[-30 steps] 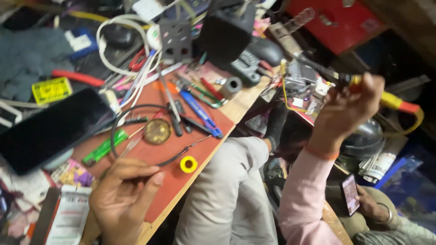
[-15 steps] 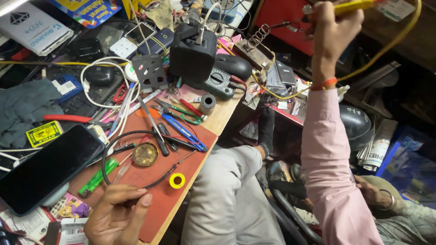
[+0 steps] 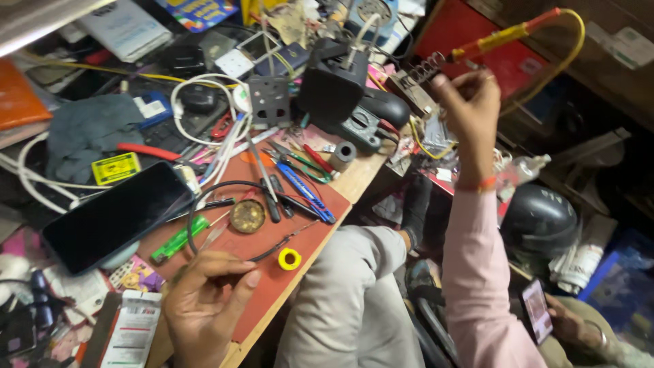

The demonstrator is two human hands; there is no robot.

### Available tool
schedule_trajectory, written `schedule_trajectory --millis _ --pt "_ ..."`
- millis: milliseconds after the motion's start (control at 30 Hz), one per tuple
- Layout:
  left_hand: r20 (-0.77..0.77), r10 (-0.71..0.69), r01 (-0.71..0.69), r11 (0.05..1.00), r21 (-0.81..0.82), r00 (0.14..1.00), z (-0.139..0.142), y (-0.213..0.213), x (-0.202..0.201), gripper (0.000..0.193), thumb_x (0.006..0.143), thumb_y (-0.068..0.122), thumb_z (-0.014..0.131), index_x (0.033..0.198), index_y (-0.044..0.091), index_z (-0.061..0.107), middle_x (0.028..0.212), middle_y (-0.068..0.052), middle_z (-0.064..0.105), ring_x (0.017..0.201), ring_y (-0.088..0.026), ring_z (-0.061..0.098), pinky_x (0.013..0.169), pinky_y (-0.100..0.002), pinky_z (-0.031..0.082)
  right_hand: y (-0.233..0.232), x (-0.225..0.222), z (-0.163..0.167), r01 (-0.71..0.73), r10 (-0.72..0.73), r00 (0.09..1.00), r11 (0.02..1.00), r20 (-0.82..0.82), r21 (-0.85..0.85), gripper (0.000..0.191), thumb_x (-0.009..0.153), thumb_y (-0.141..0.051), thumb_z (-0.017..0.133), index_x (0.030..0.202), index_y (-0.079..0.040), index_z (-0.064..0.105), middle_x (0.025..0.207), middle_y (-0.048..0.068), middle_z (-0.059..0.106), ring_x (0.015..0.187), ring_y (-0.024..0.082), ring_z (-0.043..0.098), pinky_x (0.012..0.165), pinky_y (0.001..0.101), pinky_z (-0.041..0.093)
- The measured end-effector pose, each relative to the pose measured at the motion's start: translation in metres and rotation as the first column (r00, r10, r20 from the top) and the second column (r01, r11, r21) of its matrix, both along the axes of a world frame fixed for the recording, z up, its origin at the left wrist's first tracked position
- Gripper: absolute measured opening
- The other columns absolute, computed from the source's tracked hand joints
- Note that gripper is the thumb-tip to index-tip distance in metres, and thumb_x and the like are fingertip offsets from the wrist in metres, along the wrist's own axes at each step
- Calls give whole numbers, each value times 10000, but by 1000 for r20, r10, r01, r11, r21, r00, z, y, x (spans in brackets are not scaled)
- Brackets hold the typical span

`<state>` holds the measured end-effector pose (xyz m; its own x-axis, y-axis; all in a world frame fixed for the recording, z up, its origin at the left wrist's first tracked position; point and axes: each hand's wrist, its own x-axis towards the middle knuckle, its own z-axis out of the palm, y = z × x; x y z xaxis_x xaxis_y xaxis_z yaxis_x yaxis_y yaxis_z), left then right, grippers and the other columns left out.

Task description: The person sits at a cluttered electronics repair workbench and solders a connector onto the end of a black cable. They hold the cable and connector in one hand, apply a soldering iron to the joint, and use a multimeter and small hand tools on the bench while working on the connection.

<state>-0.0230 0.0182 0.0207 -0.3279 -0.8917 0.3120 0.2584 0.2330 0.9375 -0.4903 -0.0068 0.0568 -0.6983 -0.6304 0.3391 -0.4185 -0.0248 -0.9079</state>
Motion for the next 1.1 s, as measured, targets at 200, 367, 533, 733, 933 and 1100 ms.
schedule_trajectory --millis 200,367,533,733,933,1100 --pt "26 -44 42 998 42 999 9 2 3 163 874 -109 732 1012 -30 697 1017 -61 620 899 -100 596 801 -207 487 -48 76 21 -423 471 753 882 -460 210 741 792 -260 928 1350 11 522 1207 109 588 1093 189 624 854 310 573" --pt "-12 -65 66 997 44 998 10 -1 7 161 872 -101 732 1012 -25 703 1025 -65 627 889 -93 629 798 -213 526 -88 85 44 -460 498 736 865 -459 202 717 794 -180 947 1361 32 563 1244 141 690 1076 237 686 957 356 559" --pt "-19 -76 77 995 61 997 7 -1 7 153 867 -99 743 997 -25 711 1022 -67 636 883 -94 638 787 -211 531 -149 89 48 -344 375 855 927 -359 149 705 769 -231 931 1313 35 570 1216 148 703 1037 223 737 912 346 599" --pt "22 -46 45 999 30 999 3 -6 5 155 846 -91 766 975 -18 720 972 -59 628 871 -95 643 778 -212 529 -208 124 61 -458 463 758 879 -460 130 791 763 -293 998 1334 48 570 1242 194 709 1128 288 711 1031 378 534" --pt "57 -22 24 999 -45 998 -3 -9 3 161 822 -91 775 958 -18 730 949 -71 679 892 -120 647 802 -217 512 -220 167 81 -445 538 741 841 -401 306 897 685 -359 955 1380 26 537 1209 199 717 1088 290 736 967 363 564" --pt "51 -49 50 999 -19 998 -8 -8 3 164 821 -93 774 964 -21 736 948 -71 677 886 -118 646 793 -218 523 -220 173 85 -464 540 687 841 -486 279 891 665 -345 1003 1328 56 564 1206 223 706 1102 323 697 943 382 553"
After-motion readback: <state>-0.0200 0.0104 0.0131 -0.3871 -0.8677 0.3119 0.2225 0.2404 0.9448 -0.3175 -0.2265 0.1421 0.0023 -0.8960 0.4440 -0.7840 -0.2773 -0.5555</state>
